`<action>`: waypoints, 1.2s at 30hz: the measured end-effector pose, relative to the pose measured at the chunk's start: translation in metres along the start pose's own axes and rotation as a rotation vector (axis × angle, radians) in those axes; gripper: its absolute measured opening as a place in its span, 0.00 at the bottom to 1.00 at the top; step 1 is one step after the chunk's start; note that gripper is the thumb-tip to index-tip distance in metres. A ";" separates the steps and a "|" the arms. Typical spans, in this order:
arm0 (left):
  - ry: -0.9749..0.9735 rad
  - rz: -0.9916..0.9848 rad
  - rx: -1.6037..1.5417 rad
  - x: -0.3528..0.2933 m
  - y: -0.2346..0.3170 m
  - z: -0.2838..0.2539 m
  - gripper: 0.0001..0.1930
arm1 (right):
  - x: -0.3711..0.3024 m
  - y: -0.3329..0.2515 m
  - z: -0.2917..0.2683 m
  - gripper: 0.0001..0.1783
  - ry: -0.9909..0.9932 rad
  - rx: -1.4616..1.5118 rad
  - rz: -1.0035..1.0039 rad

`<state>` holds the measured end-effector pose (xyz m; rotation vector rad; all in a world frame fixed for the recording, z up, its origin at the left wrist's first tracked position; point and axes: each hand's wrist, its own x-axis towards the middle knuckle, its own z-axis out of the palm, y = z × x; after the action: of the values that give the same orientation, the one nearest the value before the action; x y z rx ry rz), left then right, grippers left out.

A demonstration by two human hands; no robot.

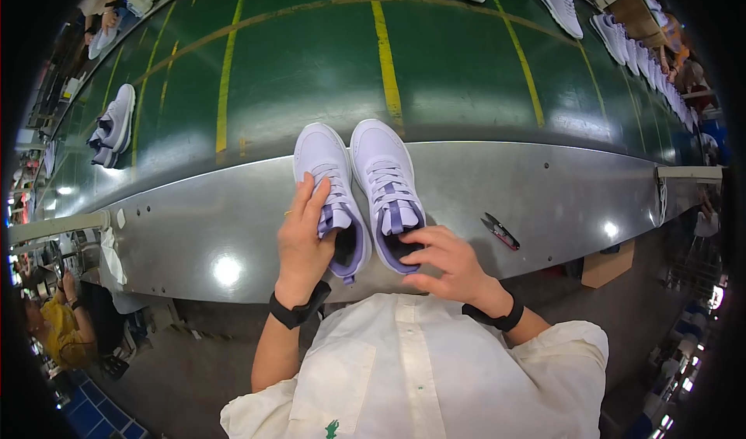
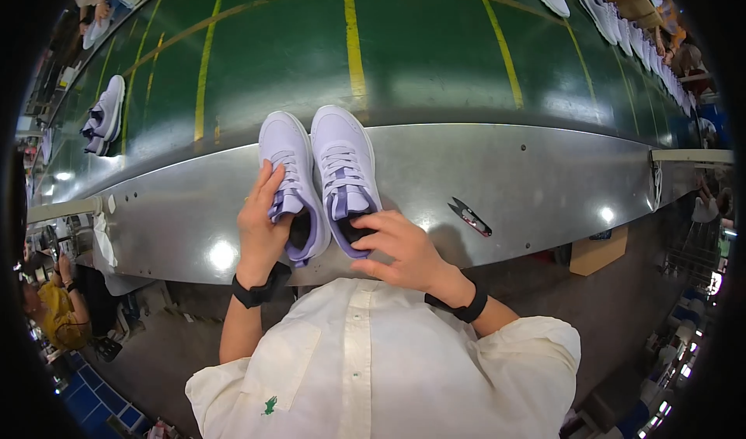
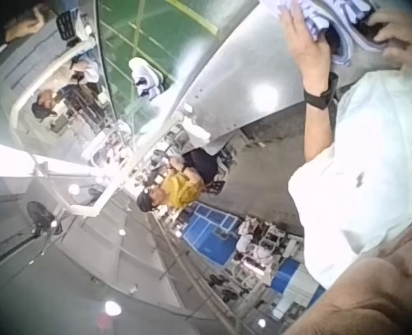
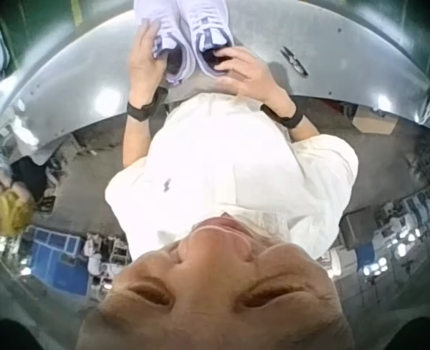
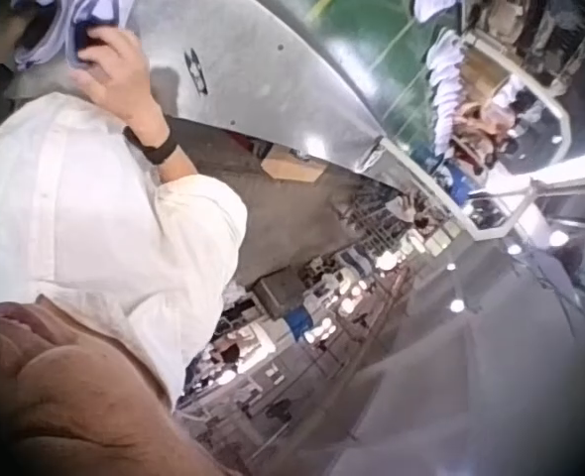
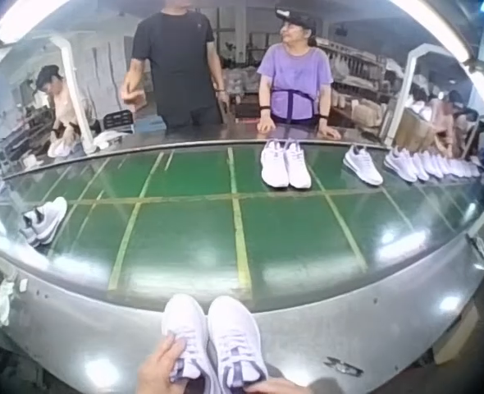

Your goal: Inspecting and finishing shoes on a conveyor belt in a manufacturing facility.

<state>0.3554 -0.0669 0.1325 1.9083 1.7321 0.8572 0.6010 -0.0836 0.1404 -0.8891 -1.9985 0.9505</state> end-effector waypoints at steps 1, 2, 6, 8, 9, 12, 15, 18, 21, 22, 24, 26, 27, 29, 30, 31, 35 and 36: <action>0.000 0.018 0.007 -0.001 -0.002 -0.001 0.36 | 0.001 0.000 -0.005 0.16 0.066 -0.024 0.013; 0.000 0.040 0.017 0.000 -0.002 -0.001 0.37 | 0.002 0.002 -0.009 0.16 0.061 -0.019 0.026; -0.120 -0.029 -0.037 0.011 0.004 -0.015 0.36 | 0.019 0.008 -0.020 0.17 0.190 -0.162 0.065; -0.137 -0.023 -0.097 0.014 0.025 -0.031 0.37 | 0.029 0.008 -0.022 0.19 0.132 -0.222 0.014; -0.153 -0.009 -0.164 0.013 0.036 -0.036 0.39 | 0.032 0.008 -0.024 0.19 0.132 -0.222 0.022; -0.177 0.192 -0.284 0.005 0.061 -0.038 0.40 | 0.036 0.006 -0.028 0.25 0.082 -0.241 0.038; -0.142 0.208 -0.013 0.000 0.072 -0.015 0.41 | 0.035 0.007 -0.018 0.31 0.060 -0.197 0.105; -0.114 0.265 0.256 0.000 0.055 0.002 0.47 | 0.014 0.028 0.003 0.33 0.094 -0.223 0.385; -0.097 0.316 0.217 0.004 0.050 0.001 0.47 | 0.003 0.033 0.007 0.36 0.080 -0.037 0.449; -0.130 0.268 0.195 0.006 0.051 -0.004 0.47 | -0.002 0.028 0.008 0.36 0.095 -0.044 0.439; -0.156 0.233 0.181 0.006 0.065 -0.012 0.46 | -0.007 0.016 0.010 0.36 0.201 0.113 0.551; -0.003 0.309 0.041 0.002 0.085 -0.011 0.42 | -0.004 0.001 0.007 0.36 0.264 0.075 0.505; -0.008 0.254 -0.069 -0.003 0.091 -0.004 0.42 | -0.001 -0.007 0.008 0.35 0.310 0.046 0.459; -0.094 0.152 -0.319 -0.009 0.097 0.026 0.43 | 0.000 -0.009 0.008 0.35 0.344 -0.017 0.364; -0.034 0.185 -0.187 -0.008 0.105 0.036 0.44 | -0.001 -0.008 0.006 0.35 0.373 -0.090 0.289; -0.103 0.049 -0.325 -0.006 0.100 0.046 0.45 | -0.003 -0.004 0.004 0.35 0.389 -0.091 0.281; -0.306 -0.240 -0.664 -0.010 0.063 0.085 0.46 | -0.019 0.002 -0.015 0.35 0.164 -0.236 0.429; -0.305 -0.239 -0.665 -0.010 0.063 0.087 0.46 | -0.019 -0.003 -0.020 0.36 0.122 -0.266 0.373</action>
<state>0.4603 -0.0768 0.1104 1.2831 1.2473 0.8560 0.6263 -0.0939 0.1459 -1.4697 -1.9169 0.8122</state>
